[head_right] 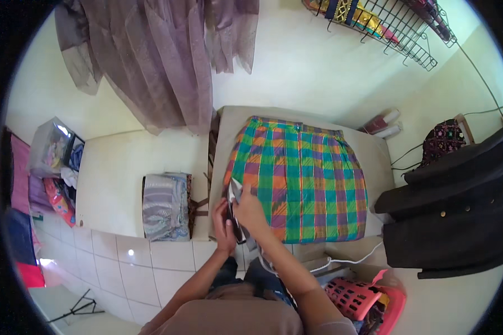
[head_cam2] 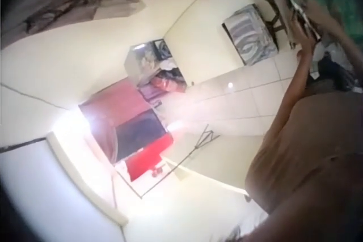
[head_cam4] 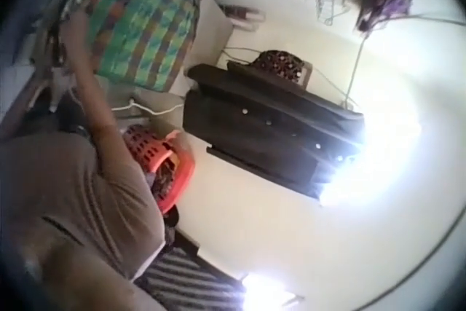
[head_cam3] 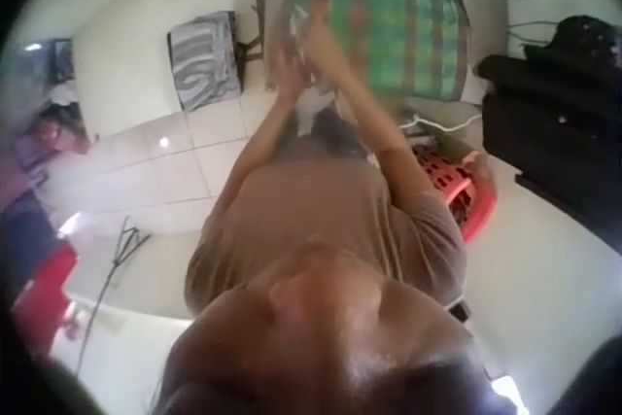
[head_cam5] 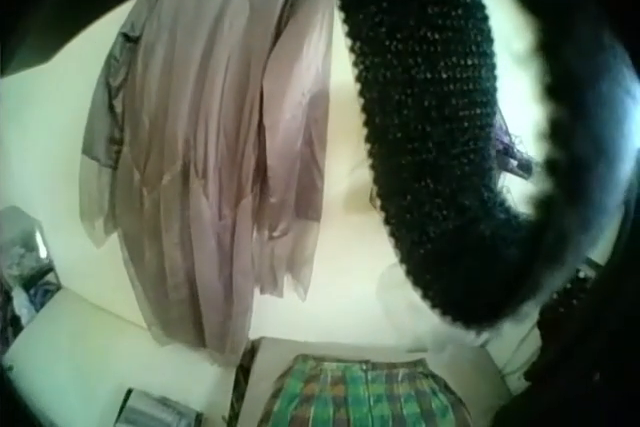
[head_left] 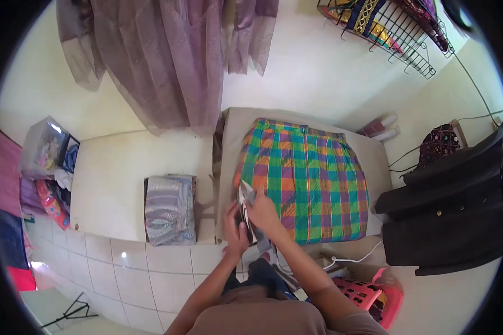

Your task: Ironing a plaid garment on a flat surface.

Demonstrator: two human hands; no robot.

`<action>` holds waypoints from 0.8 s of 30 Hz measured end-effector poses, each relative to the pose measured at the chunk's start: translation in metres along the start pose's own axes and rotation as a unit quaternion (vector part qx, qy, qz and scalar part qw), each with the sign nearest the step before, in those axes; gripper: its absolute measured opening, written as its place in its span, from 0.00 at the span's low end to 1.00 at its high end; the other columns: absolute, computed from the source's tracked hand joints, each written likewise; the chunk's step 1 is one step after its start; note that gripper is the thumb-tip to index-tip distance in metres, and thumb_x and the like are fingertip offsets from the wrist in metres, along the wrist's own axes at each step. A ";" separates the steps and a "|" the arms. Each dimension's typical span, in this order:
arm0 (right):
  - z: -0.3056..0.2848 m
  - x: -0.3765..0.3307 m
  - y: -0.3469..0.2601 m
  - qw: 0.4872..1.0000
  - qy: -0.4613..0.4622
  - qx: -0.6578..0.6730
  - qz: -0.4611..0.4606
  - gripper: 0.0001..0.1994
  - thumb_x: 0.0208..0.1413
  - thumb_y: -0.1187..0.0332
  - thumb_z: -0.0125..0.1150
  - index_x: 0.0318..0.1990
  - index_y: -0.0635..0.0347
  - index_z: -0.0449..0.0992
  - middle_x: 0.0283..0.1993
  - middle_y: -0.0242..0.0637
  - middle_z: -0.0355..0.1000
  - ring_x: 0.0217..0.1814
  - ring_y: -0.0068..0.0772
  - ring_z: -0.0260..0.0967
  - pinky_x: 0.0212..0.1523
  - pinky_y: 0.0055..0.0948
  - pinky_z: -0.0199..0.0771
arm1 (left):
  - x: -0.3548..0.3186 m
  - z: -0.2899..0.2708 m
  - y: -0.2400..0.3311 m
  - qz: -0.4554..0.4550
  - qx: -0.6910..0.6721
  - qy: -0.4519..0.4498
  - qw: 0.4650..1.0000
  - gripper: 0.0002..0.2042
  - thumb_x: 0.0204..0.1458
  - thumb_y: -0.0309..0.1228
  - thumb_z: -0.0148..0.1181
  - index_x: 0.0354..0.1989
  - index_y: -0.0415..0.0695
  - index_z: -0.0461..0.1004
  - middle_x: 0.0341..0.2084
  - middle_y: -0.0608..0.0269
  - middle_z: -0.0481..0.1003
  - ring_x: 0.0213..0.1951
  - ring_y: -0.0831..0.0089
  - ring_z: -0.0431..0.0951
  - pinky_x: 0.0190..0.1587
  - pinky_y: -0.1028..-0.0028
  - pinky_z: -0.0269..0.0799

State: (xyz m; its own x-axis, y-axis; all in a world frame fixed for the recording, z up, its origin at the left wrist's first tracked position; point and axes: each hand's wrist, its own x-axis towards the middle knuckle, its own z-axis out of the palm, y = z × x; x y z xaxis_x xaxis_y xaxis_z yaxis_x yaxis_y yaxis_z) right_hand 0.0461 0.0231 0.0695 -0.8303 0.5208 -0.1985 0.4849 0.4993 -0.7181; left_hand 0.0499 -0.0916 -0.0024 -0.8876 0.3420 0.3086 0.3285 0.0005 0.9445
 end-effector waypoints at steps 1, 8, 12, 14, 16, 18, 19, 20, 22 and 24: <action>0.004 0.021 0.000 0.999 0.045 -0.001 -0.026 0.23 0.48 0.67 0.58 0.48 0.66 0.55 0.35 0.66 0.69 0.38 0.67 0.68 0.38 0.54 0.68 | 0.002 0.001 -0.002 0.006 -0.002 -0.005 1.000 0.22 0.55 0.36 0.43 0.53 0.33 0.61 0.55 0.44 0.60 0.59 0.51 0.58 0.61 0.61 0.50; -0.008 0.146 0.004 0.988 0.154 0.015 0.000 0.23 0.46 0.69 0.58 0.48 0.66 0.56 0.35 0.65 0.69 0.39 0.65 0.68 0.38 0.53 0.69 | 0.004 0.009 -0.001 0.051 0.071 -0.066 0.994 0.21 0.59 0.37 0.38 0.54 0.33 0.59 0.56 0.45 0.60 0.61 0.51 0.56 0.62 0.60 0.47; -0.026 0.126 0.030 0.988 0.132 -0.047 -0.064 0.21 0.47 0.70 0.55 0.49 0.64 0.58 0.30 0.60 0.71 0.34 0.61 0.70 0.36 0.51 0.70 | 0.004 0.013 -0.002 0.038 0.115 -0.088 0.989 0.19 0.58 0.34 0.40 0.53 0.33 0.61 0.56 0.45 0.59 0.61 0.51 0.55 0.62 0.59 0.47; -0.046 0.077 0.049 0.988 0.099 -0.073 -0.094 0.20 0.47 0.71 0.54 0.49 0.62 0.60 0.29 0.58 0.71 0.33 0.59 0.71 0.35 0.51 0.70 | 0.005 0.015 0.005 0.027 0.185 -0.083 0.979 0.16 0.57 0.31 0.42 0.50 0.35 0.64 0.57 0.47 0.59 0.62 0.50 0.54 0.63 0.56 0.44; -0.081 0.014 0.069 0.992 0.074 -0.078 -0.066 0.21 0.48 0.69 0.56 0.50 0.61 0.60 0.28 0.58 0.71 0.33 0.61 0.70 0.34 0.52 0.69 | 0.003 0.013 0.002 0.026 0.246 -0.094 0.964 0.15 0.56 0.30 0.44 0.49 0.35 0.65 0.58 0.48 0.58 0.62 0.50 0.54 0.64 0.54 0.42; -0.115 -0.033 0.114 0.994 0.057 -0.087 -0.028 0.21 0.49 0.66 0.58 0.49 0.62 0.61 0.29 0.58 0.71 0.33 0.62 0.69 0.33 0.53 0.68 | 0.002 0.018 0.001 0.012 0.308 -0.113 0.945 0.15 0.54 0.29 0.47 0.49 0.39 0.66 0.59 0.53 0.57 0.63 0.50 0.52 0.64 0.47 0.35; -0.133 -0.049 0.134 0.993 0.063 -0.094 -0.013 0.21 0.49 0.65 0.58 0.49 0.62 0.62 0.29 0.59 0.71 0.33 0.62 0.69 0.33 0.53 0.68 | 0.002 0.027 0.004 0.011 0.305 -0.116 0.945 0.15 0.54 0.29 0.47 0.49 0.39 0.66 0.59 0.53 0.57 0.63 0.50 0.52 0.64 0.47 0.35; -0.153 -0.054 0.144 0.994 0.059 -0.096 -0.015 0.21 0.49 0.65 0.58 0.49 0.62 0.62 0.29 0.59 0.71 0.33 0.62 0.69 0.33 0.53 0.68 | 0.004 0.037 0.008 0.015 0.340 -0.110 0.934 0.15 0.54 0.29 0.47 0.50 0.39 0.66 0.59 0.53 0.57 0.63 0.50 0.52 0.64 0.46 0.35; -0.185 -0.064 0.156 0.985 0.059 -0.143 0.076 0.20 0.48 0.65 0.60 0.46 0.62 0.63 0.30 0.59 0.71 0.34 0.63 0.69 0.34 0.53 0.68 | 0.009 0.062 0.020 0.010 0.354 -0.125 0.927 0.16 0.54 0.30 0.47 0.51 0.42 0.65 0.61 0.53 0.54 0.64 0.50 0.49 0.63 0.42 0.33; -0.203 -0.051 0.180 0.986 0.089 -0.123 0.066 0.19 0.48 0.65 0.60 0.46 0.62 0.63 0.30 0.59 0.71 0.34 0.63 0.69 0.34 0.53 0.68 | 0.011 0.102 0.034 0.014 0.342 -0.176 0.923 0.17 0.55 0.32 0.47 0.53 0.44 0.65 0.62 0.53 0.53 0.65 0.50 0.48 0.62 0.41 0.33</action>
State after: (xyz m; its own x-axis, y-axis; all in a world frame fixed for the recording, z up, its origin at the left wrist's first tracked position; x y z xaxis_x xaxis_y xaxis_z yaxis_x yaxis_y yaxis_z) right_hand 0.2312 0.2272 0.0859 -0.7040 0.6956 -0.1431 0.6562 0.5600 -0.5058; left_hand 0.0841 0.0081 0.0213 -0.7555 0.6346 0.1627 0.5834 0.5387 0.6079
